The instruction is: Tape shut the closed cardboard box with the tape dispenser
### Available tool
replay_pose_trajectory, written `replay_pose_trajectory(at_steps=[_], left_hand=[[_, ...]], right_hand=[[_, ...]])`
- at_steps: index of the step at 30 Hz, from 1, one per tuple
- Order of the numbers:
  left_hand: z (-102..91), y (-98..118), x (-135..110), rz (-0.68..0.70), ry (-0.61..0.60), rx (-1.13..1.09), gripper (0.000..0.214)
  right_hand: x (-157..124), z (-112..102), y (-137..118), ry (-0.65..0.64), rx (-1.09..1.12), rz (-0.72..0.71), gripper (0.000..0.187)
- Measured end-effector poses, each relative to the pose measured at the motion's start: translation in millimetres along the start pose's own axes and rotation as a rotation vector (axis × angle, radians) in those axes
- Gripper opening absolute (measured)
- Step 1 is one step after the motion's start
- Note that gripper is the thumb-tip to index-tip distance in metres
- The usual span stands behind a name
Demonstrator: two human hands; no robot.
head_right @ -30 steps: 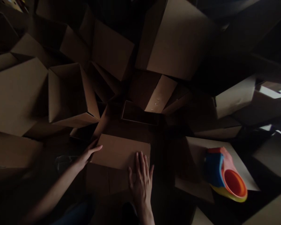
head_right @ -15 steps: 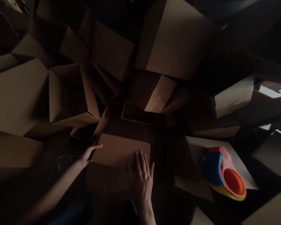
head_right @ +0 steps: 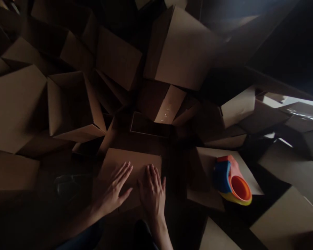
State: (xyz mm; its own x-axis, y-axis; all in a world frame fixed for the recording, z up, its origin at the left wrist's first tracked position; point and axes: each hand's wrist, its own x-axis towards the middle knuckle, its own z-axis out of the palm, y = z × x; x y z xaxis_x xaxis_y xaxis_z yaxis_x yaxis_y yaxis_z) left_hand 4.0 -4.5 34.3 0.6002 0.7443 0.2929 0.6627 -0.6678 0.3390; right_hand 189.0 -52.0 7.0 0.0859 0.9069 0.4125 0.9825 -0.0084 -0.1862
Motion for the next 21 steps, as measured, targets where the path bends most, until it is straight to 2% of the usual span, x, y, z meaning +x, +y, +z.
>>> replay_pose_trajectory(at_steps=[4,6,8,11,13,15,16,17,18,19,21], left_hand=[[30.2,-8.1,-6.3,0.028,0.004,0.171,0.083],[34.3,-12.9,-5.5,0.031,0.012,0.193,0.082],[32.5,-14.5,-2.9,0.036,0.015,0.181,0.083],[27.7,-12.8,1.9,0.027,0.037,0.152,0.083],[26.5,-11.2,4.1,0.027,0.057,0.139,0.084],[26.9,-10.1,4.9,0.031,0.068,0.130,0.084],[27.2,-9.7,4.8,0.029,0.070,0.127,0.084],[27.6,-9.5,4.6,0.023,0.071,0.125,0.084],[27.9,-9.3,4.3,0.017,0.073,0.123,0.084],[28.1,-9.3,4.0,0.015,0.076,0.121,0.084],[28.3,-9.5,3.6,0.014,0.083,0.116,0.082]], right_hand=[[1.0,-3.5,9.8,-0.065,0.086,-0.020,0.048],[6.3,-14.2,23.1,-0.127,0.172,-0.057,0.048],[14.5,-31.0,44.1,-0.109,0.227,-0.040,0.048],[24.5,-57.9,90.5,0.222,0.081,0.227,0.056],[24.7,-69.8,129.1,0.419,-0.072,0.486,0.067],[20.1,-75.1,168.1,0.466,-0.165,0.730,0.087],[17.5,-76.2,185.5,0.434,-0.201,0.826,0.094],[15.7,-76.9,200.1,0.349,-0.220,0.915,0.096],[15.4,-78.1,211.1,0.246,-0.220,0.993,0.092],[17.0,-80.4,218.0,0.131,-0.211,1.044,0.087],[25.9,-89.3,218.9,0.010,-0.228,1.099,0.080]])
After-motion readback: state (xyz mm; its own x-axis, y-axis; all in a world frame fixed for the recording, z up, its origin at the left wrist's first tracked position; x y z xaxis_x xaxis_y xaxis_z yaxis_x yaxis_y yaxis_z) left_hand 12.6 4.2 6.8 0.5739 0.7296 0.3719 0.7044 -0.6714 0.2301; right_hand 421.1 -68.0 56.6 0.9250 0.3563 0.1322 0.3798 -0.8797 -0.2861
